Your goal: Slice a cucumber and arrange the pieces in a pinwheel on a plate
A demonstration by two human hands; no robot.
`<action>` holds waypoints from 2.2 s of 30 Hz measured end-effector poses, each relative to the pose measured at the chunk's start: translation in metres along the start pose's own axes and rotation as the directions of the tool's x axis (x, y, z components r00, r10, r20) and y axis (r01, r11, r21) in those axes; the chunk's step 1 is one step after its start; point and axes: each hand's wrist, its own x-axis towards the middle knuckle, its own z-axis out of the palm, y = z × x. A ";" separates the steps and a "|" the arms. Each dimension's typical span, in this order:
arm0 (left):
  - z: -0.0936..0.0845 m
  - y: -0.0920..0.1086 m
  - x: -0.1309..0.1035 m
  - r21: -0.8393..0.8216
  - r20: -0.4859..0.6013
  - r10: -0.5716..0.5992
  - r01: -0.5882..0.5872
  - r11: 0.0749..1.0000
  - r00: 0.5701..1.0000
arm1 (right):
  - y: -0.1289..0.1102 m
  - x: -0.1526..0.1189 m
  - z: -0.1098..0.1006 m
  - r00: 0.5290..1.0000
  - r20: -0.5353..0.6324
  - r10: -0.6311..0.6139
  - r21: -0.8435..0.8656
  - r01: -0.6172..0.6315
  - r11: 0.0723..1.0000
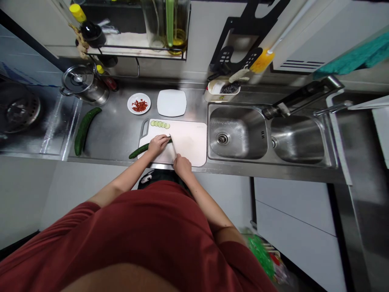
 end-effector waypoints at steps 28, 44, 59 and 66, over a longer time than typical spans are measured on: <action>0.000 -0.002 0.002 0.000 0.026 -0.002 0.002 1.000 1.000 | -0.007 0.024 -0.007 0.999 -0.041 -0.011 0.014 0.011 1.000; 0.000 -0.001 0.003 -0.024 0.024 -0.009 0.009 1.000 1.000 | -0.001 0.016 -0.003 1.000 0.015 -0.015 0.001 0.015 1.000; 0.001 -0.002 0.002 -0.009 0.035 -0.011 0.011 1.000 0.999 | -0.007 0.025 -0.008 1.000 -0.021 -0.010 0.013 0.010 1.000; 0.000 -0.002 0.003 -0.024 0.023 -0.004 0.004 1.000 1.000 | 0.002 0.006 0.002 1.000 0.012 -0.001 0.011 0.001 1.000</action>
